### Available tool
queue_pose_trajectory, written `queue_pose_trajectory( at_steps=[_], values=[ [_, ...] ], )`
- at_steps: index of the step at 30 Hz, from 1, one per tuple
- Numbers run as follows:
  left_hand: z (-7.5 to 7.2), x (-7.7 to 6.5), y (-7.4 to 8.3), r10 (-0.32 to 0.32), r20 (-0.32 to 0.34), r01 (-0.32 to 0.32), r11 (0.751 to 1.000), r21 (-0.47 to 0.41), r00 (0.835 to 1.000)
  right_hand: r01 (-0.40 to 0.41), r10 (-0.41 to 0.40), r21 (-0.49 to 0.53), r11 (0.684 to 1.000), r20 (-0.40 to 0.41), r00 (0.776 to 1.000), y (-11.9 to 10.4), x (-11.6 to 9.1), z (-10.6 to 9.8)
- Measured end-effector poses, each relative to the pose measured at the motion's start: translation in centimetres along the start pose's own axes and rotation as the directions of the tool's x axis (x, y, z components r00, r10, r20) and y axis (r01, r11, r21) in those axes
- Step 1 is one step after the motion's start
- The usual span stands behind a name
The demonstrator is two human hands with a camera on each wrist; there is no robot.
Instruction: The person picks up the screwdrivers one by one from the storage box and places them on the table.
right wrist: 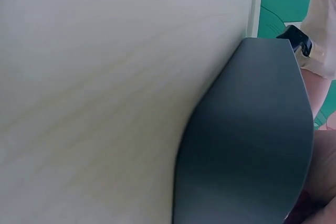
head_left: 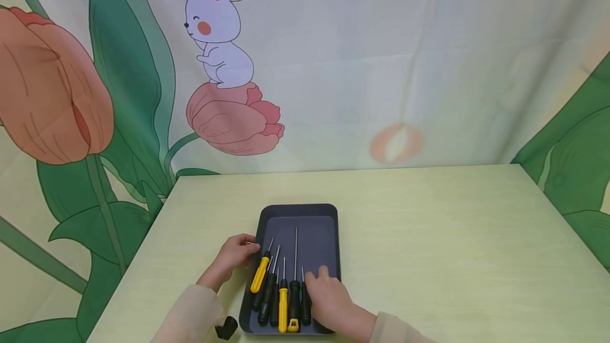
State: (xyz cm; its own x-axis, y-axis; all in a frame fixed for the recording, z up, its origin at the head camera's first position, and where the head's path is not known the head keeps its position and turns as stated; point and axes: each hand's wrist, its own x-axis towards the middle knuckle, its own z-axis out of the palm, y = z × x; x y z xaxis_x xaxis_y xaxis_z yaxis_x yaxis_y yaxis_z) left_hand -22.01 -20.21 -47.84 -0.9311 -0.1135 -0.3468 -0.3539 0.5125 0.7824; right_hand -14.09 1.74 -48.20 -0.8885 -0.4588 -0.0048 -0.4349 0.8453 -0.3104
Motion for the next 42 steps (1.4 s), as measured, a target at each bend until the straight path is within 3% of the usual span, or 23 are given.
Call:
queue_pose_trajectory(
  at_steps=[16,23,29,39,42],
  values=[
    [-0.1,0.0,0.1,-0.002,0.004,0.002,1.000,0.004,1.000,0.009,0.017,0.128,0.992,-0.201,0.979,0.6,0.7,-2.1],
    [0.0,0.2,0.0,-0.006,0.003,0.006,1.000,0.005,1.000,0.009,0.032,0.184,0.983,-0.218,0.976,1.3,0.8,-2.7],
    [0.0,0.3,-0.1,-0.012,0.002,0.012,1.000,0.008,1.000,0.033,0.045,0.287,0.957,-0.262,0.964,2.1,1.1,-2.9],
    [0.0,0.4,-0.1,-0.017,0.004,0.017,1.000,0.009,1.000,0.043,0.153,0.458,0.888,-0.383,0.911,3.5,1.8,-3.2],
    [0.0,0.4,-0.2,-0.017,0.002,0.017,1.000,0.007,1.000,0.041,0.174,0.469,0.882,-0.406,0.897,4.0,2.1,-3.5]
  ],
)
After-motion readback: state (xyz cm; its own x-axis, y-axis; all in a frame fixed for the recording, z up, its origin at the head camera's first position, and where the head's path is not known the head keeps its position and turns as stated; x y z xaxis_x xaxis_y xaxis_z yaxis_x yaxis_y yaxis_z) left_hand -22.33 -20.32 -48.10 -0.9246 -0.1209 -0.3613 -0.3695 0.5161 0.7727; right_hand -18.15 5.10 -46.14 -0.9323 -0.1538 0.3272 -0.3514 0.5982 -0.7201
